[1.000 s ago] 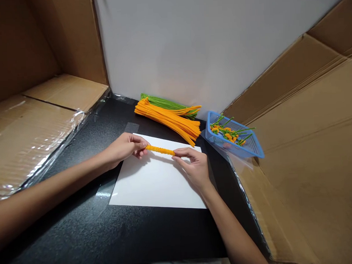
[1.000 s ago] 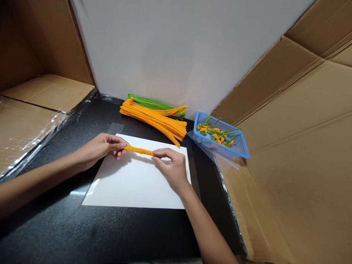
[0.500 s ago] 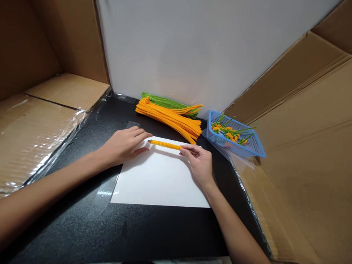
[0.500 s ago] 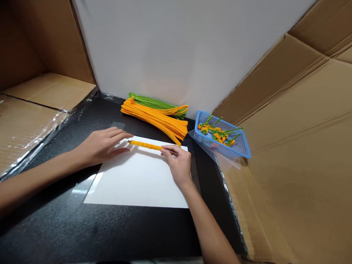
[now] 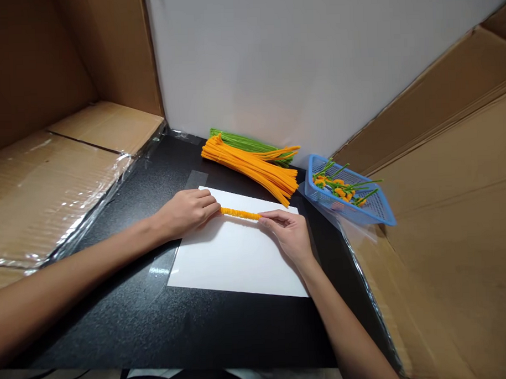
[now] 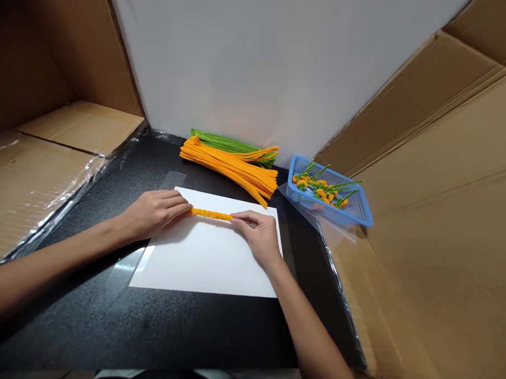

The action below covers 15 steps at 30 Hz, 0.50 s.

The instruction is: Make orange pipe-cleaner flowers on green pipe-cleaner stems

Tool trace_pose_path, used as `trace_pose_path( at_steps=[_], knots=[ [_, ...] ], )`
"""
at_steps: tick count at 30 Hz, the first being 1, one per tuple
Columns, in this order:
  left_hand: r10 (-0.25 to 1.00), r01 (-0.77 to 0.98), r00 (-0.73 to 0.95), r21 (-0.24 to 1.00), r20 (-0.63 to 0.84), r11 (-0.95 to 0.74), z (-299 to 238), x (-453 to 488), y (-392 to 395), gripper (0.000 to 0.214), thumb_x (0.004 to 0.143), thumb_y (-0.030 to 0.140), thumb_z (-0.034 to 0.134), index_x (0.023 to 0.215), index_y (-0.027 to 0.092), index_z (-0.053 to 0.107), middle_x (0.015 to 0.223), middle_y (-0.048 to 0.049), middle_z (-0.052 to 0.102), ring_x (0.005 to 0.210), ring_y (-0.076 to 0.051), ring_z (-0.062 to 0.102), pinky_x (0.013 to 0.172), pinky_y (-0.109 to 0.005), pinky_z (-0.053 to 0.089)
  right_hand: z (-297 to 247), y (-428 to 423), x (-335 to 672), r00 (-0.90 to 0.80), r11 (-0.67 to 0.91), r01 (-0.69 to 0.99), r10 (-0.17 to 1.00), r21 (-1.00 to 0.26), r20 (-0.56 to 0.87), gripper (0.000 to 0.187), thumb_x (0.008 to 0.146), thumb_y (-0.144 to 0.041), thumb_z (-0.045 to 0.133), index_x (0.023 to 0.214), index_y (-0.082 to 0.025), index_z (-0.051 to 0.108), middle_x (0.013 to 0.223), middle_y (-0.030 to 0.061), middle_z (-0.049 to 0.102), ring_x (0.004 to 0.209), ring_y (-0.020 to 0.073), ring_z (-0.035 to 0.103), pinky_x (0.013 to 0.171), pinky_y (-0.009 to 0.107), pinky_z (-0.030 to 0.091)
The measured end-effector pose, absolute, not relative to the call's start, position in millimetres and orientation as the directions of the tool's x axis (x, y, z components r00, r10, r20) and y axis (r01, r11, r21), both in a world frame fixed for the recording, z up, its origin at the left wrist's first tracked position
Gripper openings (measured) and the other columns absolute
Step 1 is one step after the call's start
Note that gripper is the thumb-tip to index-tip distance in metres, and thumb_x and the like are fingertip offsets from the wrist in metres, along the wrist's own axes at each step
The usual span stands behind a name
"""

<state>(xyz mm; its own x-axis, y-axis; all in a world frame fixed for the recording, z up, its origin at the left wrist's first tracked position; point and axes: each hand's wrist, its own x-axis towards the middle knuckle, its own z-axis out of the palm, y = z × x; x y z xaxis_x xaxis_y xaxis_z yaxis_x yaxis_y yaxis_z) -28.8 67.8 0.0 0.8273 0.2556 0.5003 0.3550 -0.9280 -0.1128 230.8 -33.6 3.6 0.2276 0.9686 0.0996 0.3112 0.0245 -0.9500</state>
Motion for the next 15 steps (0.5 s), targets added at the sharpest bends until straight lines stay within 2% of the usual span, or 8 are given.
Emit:
trace_pose_path(
  at_steps=[8,15],
  knots=[
    [0.314,0.335,0.843,0.031,0.436,-0.942,-6,-26,62,0.031,0.097,0.015,0.046,0.082,0.016,0.073,0.079,-0.0056,0.072,0.073,-0.018,0.062,0.065,-0.029,0.048,0,-34,225,0.209,-0.031,0.161,0.978,-0.986,0.003,0.022,0.064,-0.035,0.088,0.080,-0.021,0.082,0.080,0.0052,0.079,0.072,0.0203,0.073,0.072,0.034,0.064],
    [0.355,0.317,0.825,0.160,0.440,-0.935,-5,-21,51,0.031,0.095,0.014,0.047,0.079,0.016,0.073,0.074,-0.0061,0.071,0.073,-0.018,0.062,0.063,-0.028,0.047,4,-38,223,0.127,-0.020,0.213,0.992,-0.977,0.007,0.020,0.067,-0.034,0.087,0.082,-0.021,0.082,0.081,0.0066,0.080,0.074,0.0213,0.075,0.071,0.034,0.064]
  ],
)
